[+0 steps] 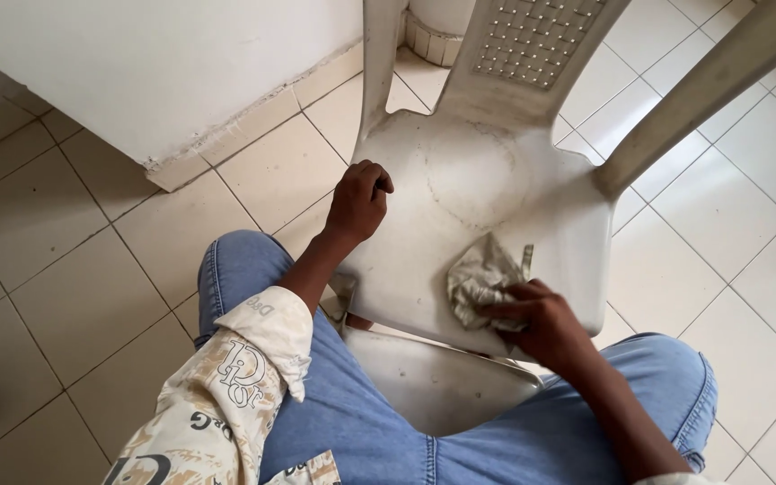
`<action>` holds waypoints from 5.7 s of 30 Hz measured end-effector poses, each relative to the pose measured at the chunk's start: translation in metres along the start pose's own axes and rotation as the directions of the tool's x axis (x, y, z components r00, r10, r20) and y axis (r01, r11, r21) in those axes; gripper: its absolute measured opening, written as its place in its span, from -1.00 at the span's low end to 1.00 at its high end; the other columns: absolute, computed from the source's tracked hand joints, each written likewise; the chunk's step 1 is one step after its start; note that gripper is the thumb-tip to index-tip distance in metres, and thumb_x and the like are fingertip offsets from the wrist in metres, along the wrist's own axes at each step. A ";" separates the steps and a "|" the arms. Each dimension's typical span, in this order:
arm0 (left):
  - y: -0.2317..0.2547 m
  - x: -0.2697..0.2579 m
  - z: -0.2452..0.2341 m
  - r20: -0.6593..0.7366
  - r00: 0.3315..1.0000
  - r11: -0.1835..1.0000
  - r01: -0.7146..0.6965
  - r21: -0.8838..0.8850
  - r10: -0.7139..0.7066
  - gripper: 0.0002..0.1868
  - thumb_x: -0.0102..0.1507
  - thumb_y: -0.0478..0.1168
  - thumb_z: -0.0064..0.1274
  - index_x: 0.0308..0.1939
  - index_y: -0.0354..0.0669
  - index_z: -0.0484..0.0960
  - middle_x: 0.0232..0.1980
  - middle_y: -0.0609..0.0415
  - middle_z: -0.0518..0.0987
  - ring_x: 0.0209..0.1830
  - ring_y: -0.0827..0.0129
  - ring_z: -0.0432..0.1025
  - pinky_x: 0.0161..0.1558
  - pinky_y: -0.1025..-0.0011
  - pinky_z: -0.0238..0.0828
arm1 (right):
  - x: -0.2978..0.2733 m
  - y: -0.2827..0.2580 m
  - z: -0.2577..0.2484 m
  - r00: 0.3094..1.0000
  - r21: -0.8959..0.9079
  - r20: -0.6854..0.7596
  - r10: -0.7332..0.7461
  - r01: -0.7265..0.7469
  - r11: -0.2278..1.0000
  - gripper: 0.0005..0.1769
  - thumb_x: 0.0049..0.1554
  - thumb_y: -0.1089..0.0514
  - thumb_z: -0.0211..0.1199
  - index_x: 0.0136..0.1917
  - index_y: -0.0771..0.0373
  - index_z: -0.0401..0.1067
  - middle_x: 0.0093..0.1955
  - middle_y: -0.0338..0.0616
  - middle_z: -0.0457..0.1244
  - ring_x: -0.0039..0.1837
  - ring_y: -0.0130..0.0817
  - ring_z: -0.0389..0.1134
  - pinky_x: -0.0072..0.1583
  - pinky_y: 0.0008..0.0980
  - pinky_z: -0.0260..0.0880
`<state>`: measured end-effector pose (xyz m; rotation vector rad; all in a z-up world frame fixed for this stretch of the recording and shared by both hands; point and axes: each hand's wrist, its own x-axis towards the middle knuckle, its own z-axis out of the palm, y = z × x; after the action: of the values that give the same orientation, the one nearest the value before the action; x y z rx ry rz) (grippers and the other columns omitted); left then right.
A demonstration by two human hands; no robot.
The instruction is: Cleaning a white plastic chair using a cloth.
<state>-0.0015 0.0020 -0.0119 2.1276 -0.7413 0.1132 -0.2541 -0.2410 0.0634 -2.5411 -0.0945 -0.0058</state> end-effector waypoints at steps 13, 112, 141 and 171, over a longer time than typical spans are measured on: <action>-0.008 0.002 0.008 -0.012 1.000 0.999 -0.024 0.023 0.024 -0.87 0.14 -0.51 -0.08 -0.36 -0.21 0.48 -0.22 -0.02 0.52 -0.11 0.04 0.41 -0.07 0.14 0.40 | 0.000 0.005 -0.011 0.997 -0.058 -0.036 0.063 -0.065 0.996 -0.37 -0.23 0.29 0.44 0.14 -0.10 0.64 0.20 -0.10 0.41 0.09 -0.01 0.38 0.15 -0.13 0.44; 0.014 0.004 -0.003 0.028 1.000 0.994 0.007 0.107 -0.010 -0.83 0.12 -0.54 -0.06 -0.37 -0.21 0.52 -0.28 0.03 0.52 -0.21 0.16 0.42 -0.16 0.22 0.39 | 0.070 0.025 0.021 0.988 -0.030 -0.115 0.105 -0.109 0.994 -0.38 -0.01 0.07 0.43 0.34 -0.15 0.47 0.56 -0.04 0.14 0.42 0.01 0.28 0.40 0.02 0.35; 0.017 0.003 -0.003 0.009 1.000 0.999 0.010 0.045 -0.011 -0.84 0.10 -0.53 -0.09 -0.37 -0.22 0.51 -0.28 -0.02 0.53 -0.18 0.09 0.42 -0.12 0.18 0.39 | 0.073 0.034 0.006 0.924 0.000 -0.035 0.380 -0.380 0.925 -0.31 0.08 0.04 0.36 0.48 -0.22 0.36 0.67 -0.21 0.04 0.30 -0.09 0.38 0.27 -0.14 0.48; 0.005 0.002 0.002 0.017 1.000 0.997 -0.017 0.077 0.016 -0.86 0.11 -0.50 -0.05 -0.37 -0.20 0.52 -0.27 -0.01 0.51 -0.18 0.07 0.40 -0.11 0.15 0.39 | 0.077 -0.025 0.003 0.978 0.176 0.178 -0.108 0.076 0.982 -0.05 0.07 -0.14 0.31 0.57 0.13 -0.04 0.64 0.09 -0.11 0.56 0.07 0.04 0.52 0.14 -0.12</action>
<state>-0.0030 -0.0025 -0.0088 2.1979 -0.7748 0.1355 -0.1787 -0.2136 0.0766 -2.3612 -0.2754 0.1968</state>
